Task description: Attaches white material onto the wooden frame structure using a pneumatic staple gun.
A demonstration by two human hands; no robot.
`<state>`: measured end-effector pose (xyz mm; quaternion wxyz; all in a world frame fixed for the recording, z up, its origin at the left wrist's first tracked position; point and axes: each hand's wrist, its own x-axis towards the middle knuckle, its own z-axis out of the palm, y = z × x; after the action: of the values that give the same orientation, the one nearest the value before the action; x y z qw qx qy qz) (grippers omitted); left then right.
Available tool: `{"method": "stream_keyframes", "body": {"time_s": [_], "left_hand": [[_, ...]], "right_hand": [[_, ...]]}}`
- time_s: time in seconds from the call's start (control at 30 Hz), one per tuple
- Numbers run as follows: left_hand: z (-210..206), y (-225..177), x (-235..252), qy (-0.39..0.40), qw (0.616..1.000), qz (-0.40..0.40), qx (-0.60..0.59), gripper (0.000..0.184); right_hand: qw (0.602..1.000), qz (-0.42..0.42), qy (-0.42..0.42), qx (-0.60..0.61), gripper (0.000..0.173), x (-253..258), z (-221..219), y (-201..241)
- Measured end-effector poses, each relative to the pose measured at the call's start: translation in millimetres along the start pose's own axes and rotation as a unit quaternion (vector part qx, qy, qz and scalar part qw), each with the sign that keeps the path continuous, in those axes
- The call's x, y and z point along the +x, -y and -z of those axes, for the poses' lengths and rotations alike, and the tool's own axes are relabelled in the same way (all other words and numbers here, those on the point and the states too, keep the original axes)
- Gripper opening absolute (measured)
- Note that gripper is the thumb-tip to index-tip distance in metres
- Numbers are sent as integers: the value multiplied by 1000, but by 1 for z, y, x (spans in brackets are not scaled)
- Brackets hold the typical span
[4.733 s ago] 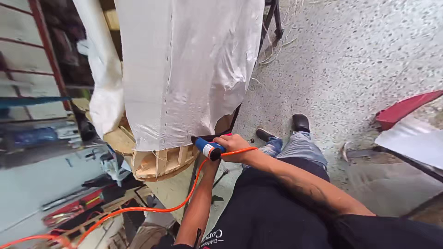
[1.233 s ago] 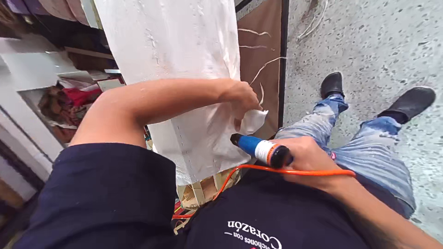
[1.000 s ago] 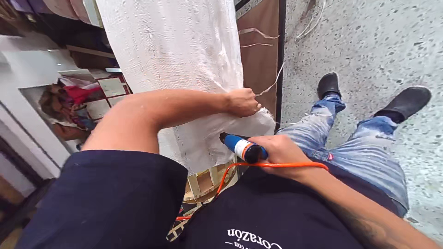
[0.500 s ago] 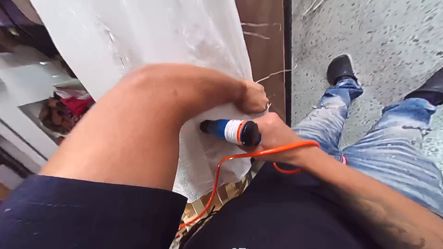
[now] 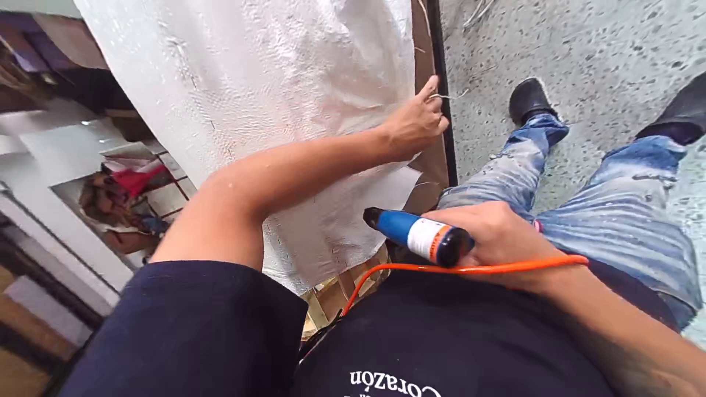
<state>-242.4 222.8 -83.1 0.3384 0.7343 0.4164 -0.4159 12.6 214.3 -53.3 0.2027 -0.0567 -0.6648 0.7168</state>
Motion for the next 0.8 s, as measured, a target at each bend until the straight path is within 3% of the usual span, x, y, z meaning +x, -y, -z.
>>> {"method": "stream_keyframes", "body": {"time_s": [0.07, 0.1, 0.13, 0.2, 0.27, 0.37, 0.43, 0.5, 0.6, 0.67, 0.7, 0.73, 0.8], "left_hand": [[10, -16, 3, 107, 992, 18, -58, 106], [13, -20, 1, 190, 979, 11, -76, 118], [11, -20, -3, 264, 962, -10, -77, 118], [7, -15, -12, 353, 934, -30, -47, 83], [16, -13, -25, 369, 929, -21, -17, 60], [36, -24, -44, 346, 938, 2, 15, 53], [54, -33, -51, 349, 936, 15, 38, 62], [70, -37, -55, 354, 934, 31, 35, 92], [99, -27, -56, 354, 935, 12, -31, 113], [113, -14, -60, 336, 942, 17, -13, 126], [119, -11, -62, 332, 942, 40, 6, 125], [125, -11, -67, 333, 940, 72, 25, 113], [134, -20, -78, 355, 926, 117, 56, 54]], "right_hand": [[1000, -6, 5, -22, 38, -20, 10, 4], [999, -4, 9, -33, 38, -25, 12, 6], [999, -4, 16, -39, 38, -29, 12, 7], [999, -1, 23, -49, 36, -33, 12, 9], [998, -5, 21, -53, 34, -34, 10, 8], [998, -10, 16, -59, 37, -36, 3, 7], [998, -18, 20, -61, 36, -36, 1, 5], [998, -27, 21, -60, 36, -37, 1, 6], [997, -26, 24, -62, 37, -41, 5, 11], [997, -25, 36, -66, 34, -42, 8, 17], [996, -25, 45, -71, 32, -43, 10, 21], [995, -23, 55, -78, 31, -43, 12, 24], [993, -16, 73, -94, 29, -44, 15, 29]]}}
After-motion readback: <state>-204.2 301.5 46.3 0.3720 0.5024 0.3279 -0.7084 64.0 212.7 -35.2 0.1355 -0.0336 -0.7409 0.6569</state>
